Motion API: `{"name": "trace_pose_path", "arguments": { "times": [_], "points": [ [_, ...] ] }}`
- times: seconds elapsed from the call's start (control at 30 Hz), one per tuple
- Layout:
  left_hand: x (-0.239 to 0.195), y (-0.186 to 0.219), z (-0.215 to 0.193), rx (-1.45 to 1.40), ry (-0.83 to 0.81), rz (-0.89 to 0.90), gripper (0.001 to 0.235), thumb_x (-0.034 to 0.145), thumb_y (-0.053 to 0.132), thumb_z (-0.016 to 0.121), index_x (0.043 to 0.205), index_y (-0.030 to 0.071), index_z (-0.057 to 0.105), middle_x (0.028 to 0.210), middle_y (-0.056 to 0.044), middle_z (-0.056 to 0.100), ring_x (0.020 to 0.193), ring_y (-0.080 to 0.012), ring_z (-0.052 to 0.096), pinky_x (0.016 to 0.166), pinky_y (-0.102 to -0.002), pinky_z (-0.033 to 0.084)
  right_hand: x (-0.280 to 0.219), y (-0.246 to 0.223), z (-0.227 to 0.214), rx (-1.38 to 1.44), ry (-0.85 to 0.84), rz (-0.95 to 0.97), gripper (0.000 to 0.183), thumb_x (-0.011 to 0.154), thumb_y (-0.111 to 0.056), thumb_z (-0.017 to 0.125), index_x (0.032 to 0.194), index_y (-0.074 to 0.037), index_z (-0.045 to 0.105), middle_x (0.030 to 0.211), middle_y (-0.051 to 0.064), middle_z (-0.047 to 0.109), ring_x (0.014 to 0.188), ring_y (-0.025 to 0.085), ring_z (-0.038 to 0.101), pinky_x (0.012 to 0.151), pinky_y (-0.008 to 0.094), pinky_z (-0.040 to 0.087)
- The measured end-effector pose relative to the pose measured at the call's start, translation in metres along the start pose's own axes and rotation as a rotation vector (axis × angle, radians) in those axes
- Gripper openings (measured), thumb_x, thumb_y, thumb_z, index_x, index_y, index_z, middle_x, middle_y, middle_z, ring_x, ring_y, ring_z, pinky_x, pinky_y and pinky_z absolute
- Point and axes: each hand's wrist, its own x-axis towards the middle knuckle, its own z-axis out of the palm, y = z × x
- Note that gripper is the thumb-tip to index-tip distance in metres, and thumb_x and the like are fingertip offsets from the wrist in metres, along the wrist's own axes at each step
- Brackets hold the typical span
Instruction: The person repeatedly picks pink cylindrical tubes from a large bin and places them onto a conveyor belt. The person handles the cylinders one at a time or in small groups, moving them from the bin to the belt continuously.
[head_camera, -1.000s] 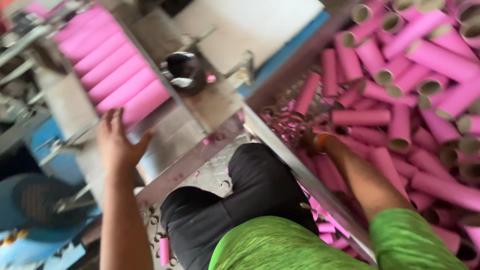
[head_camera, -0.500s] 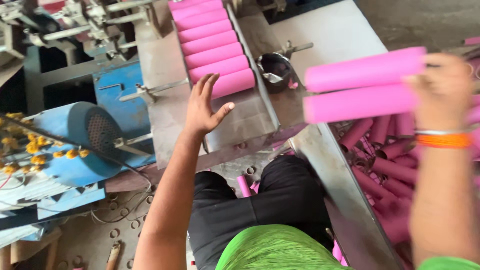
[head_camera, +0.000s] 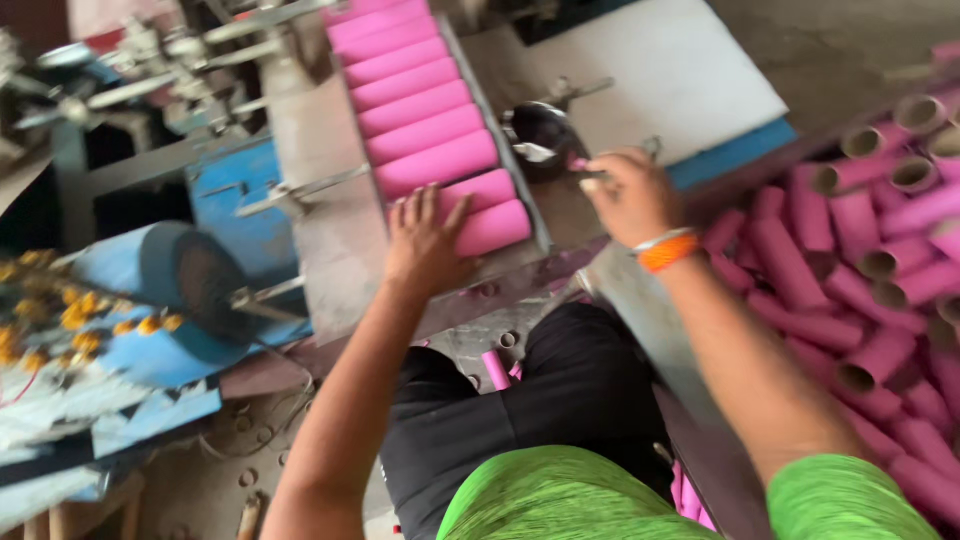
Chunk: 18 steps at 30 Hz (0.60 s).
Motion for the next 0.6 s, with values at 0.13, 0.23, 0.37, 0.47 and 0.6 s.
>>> {"name": "trace_pose_path", "arguments": {
  "times": [0.13,0.23,0.37,0.47,0.6],
  "points": [
    [-0.008,-0.002,-0.003,-0.113,0.103,0.031,0.1,0.063,0.058,0.084,0.15,0.024,0.046,0.156,-0.023,0.038,0.144,-0.043,0.036,0.119,-0.059,0.028,-0.091,0.121,-0.1,0.082,0.002,0.435,0.022,0.094,-0.019,0.076,0.111,-0.006,0.073,0.102,0.009,0.076,0.085,0.016,0.071,0.078,0.03,0.057],
    [-0.007,-0.007,0.0,-0.132,0.159,0.083,0.106,0.063,0.055,0.087,0.152,0.014,0.047,0.157,-0.027,0.04,0.144,-0.0477,0.038,0.116,-0.062,0.029,-0.207,0.195,-0.147,-0.081,-0.004,0.737,0.025,0.093,-0.023,0.075,0.112,-0.008,0.075,0.103,0.009,0.077,0.089,0.017,0.073,0.083,0.034,0.058],
    [-0.012,-0.014,0.003,-0.126,0.228,0.071,0.1,0.075,0.055,0.083,0.156,0.009,0.047,0.16,-0.028,0.042,0.145,-0.0494,0.041,0.119,-0.062,0.033,-0.328,0.234,-0.141,-0.214,-0.238,0.958,0.039,0.085,-0.028,0.078,0.117,-0.007,0.073,0.104,0.012,0.077,0.094,0.026,0.074,0.085,0.041,0.058],
    [-0.009,-0.017,0.005,-0.091,0.266,0.063,0.093,0.082,0.052,0.082,0.155,0.006,0.047,0.158,-0.028,0.044,0.143,-0.05,0.044,0.117,-0.062,0.038,-0.36,0.235,-0.099,-0.144,-0.234,0.737,0.053,0.077,-0.022,0.078,0.127,-0.007,0.067,0.115,0.016,0.073,0.095,0.032,0.07,0.083,0.044,0.056],
    [-0.013,-0.024,0.012,-0.146,0.326,0.094,0.087,0.087,0.044,0.082,0.156,0.004,0.047,0.157,-0.027,0.046,0.144,-0.049,0.047,0.118,-0.06,0.041,-0.324,0.233,-0.023,0.026,-0.166,0.595,0.042,0.081,-0.025,0.078,0.119,-0.009,0.069,0.112,0.016,0.071,0.103,0.035,0.068,0.091,0.045,0.055]
  ]
}}
